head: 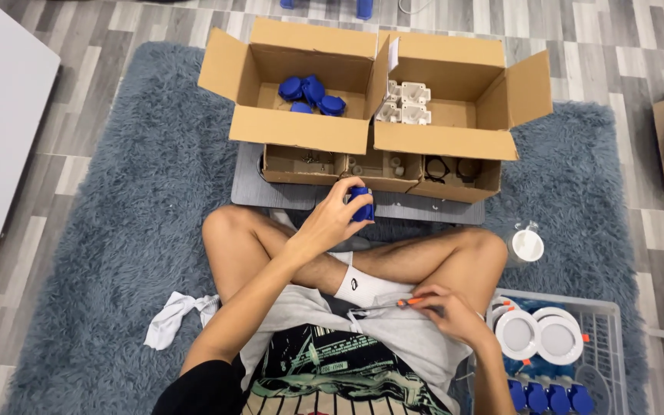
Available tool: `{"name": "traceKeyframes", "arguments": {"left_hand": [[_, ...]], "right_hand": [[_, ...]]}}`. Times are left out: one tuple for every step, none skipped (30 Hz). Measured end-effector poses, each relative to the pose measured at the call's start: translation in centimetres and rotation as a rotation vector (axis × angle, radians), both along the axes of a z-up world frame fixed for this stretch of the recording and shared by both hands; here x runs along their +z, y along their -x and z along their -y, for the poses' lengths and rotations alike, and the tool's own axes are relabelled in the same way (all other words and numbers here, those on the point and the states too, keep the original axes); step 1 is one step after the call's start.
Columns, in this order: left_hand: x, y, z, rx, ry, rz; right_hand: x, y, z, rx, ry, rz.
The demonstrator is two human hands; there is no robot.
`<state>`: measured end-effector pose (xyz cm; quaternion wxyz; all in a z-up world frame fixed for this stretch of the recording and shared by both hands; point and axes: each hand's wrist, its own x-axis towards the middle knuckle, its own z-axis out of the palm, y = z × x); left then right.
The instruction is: Assembling or preparing electrical components using a screwdriver while sitting on the floor
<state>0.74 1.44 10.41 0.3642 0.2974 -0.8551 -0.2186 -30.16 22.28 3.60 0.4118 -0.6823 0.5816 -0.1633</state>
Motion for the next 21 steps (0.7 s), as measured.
{"name": "traceKeyframes", "arguments": {"left_hand": [[0.1,0.0,-0.5,-0.002,-0.004,-0.001],[0.2,0.0,-0.7,-0.025,-0.057,-0.079],[0.4,0.0,-1.0,-0.048,-0.11,-0.156],[-0.1,0.2,-1.2,-0.05,-0.109,-0.157],[-0.6,0.4,-1.3,-0.089,-0.182,-0.301],[-1.1,0.6,-1.8,-0.13,-0.263,-0.444],[-1.5,0.6,-1.9,-0.134,-0.27,-0.445],[-1.9,0.7,-2.3,-0.233,-0.408,-0.607],[-2.3,0.9,-2.6,-0.33,-0.547,-0.769],[-2.0,0.7,-2.3,-0.337,-0.558,-0.77],[-1.8,0.5,-1.9,-0.353,-0.556,-0.819],[-1.7,0.1,-2.5,-0.357,-0.575,-0.869],[-1.2,0.1,-2.7,-0.351,-0.606,-0.872],[-0.7,0.1,-2.5,-0.394,-0.6,-0.909],[-0.1,0.0,-2.3,-0.436,-0.594,-0.946],[0.0,0.0,-2.2,-0.432,-0.597,-0.947],[0.2,0.1,-2.2,-0.431,-0.588,-0.948],[0.4,0.0,-2.4,-0.429,-0.584,-0.947],[0.5,0.1,-2.7,-0.424,-0.593,-0.948],[0.6,0.1,-2.7,-0.418,-0.554,-0.922],[0.8,0.2,-2.8,-0.413,-0.515,-0.896]], "right_hand": [[-0.2,-0.2,0.1,-0.002,-0.004,-0.001],[-0.4,-0.4,0.3,0.02,0.013,-0.04],[-0.5,-0.6,0.6,0.042,0.03,-0.078],[0.2,-0.8,1.3,0.04,0.03,-0.08],[0.9,-1.0,2.0,0.075,0.011,-0.106],[1.6,-1.2,2.3,0.107,-0.016,-0.132],[1.7,-1.4,2.8,0.102,-0.023,-0.132],[1.8,-1.5,3.1,0.097,-0.007,-0.167],[1.8,-1.5,3.4,0.092,0.009,-0.202],[0.9,-1.1,4.0,0.083,0.001,-0.204],[-0.1,-0.7,4.7,0.051,0.038,-0.196],[-1.0,-0.5,4.3,0.024,0.053,-0.184],[1.7,-1.6,4.4,0.018,0.024,-0.183],[4.2,-2.5,5.2,-0.006,0.11,-0.16],[6.8,-3.5,6.2,-0.031,0.195,-0.137],[6.7,-3.2,6.7,-0.029,0.191,-0.136],[6.6,-2.9,7.3,-0.051,0.299,-0.051],[6.5,-2.7,7.5,-0.075,0.403,0.035],[7.7,-3.5,8.1,-0.076,0.394,0.037],[9.0,-4.3,8.7,-0.106,0.481,0.111],[10.2,-5.1,9.4,-0.136,0.569,0.184]]}}
